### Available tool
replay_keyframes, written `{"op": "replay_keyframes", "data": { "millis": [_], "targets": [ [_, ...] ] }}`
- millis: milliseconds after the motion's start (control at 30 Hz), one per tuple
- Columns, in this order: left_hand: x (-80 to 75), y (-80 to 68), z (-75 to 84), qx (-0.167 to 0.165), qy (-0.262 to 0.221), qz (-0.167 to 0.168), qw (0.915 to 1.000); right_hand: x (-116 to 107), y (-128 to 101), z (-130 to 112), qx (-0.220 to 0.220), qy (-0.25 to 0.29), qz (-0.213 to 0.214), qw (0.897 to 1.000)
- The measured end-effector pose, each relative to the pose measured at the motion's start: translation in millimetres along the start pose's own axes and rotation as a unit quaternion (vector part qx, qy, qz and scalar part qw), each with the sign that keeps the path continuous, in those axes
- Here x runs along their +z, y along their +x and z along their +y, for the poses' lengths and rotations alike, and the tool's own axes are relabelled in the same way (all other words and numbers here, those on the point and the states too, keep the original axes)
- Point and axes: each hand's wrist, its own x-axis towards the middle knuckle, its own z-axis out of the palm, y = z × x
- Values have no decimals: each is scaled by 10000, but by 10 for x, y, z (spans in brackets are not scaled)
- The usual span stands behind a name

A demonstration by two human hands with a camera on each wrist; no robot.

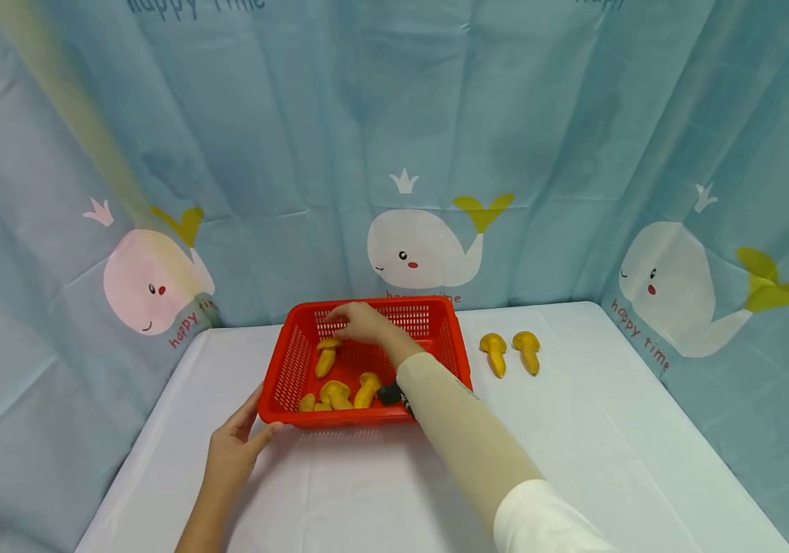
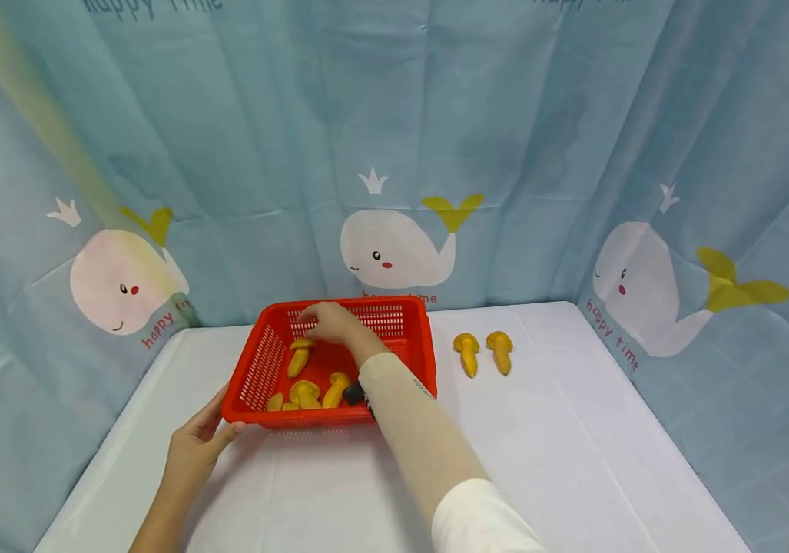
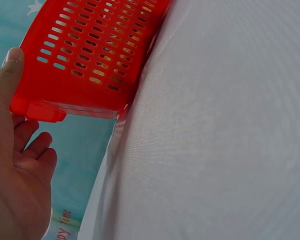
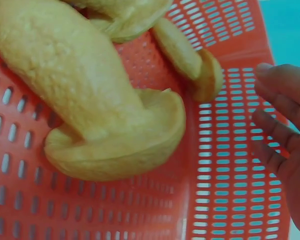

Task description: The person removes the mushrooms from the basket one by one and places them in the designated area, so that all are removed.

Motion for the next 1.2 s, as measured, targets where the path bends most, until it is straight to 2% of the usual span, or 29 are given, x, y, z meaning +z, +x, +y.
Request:
{"op": "replay_keyframes", "data": {
  "millis": [400, 700, 933, 1200],
  "targets": [
    [8, 14, 33, -82, 94, -21, 9999, 94, 41, 107, 61, -154, -229, 9996],
    [12, -2, 59, -61, -4, 19, 10000, 177, 56, 168, 138, 34, -315, 9994],
    [-15, -7, 13, -101, 3, 35, 9999, 260, 80, 206, 172, -420, -333, 9984],
    [4, 23, 11, 58, -249, 44, 9997, 297, 88, 226, 273, -955, -356, 9944]
  ]
}}
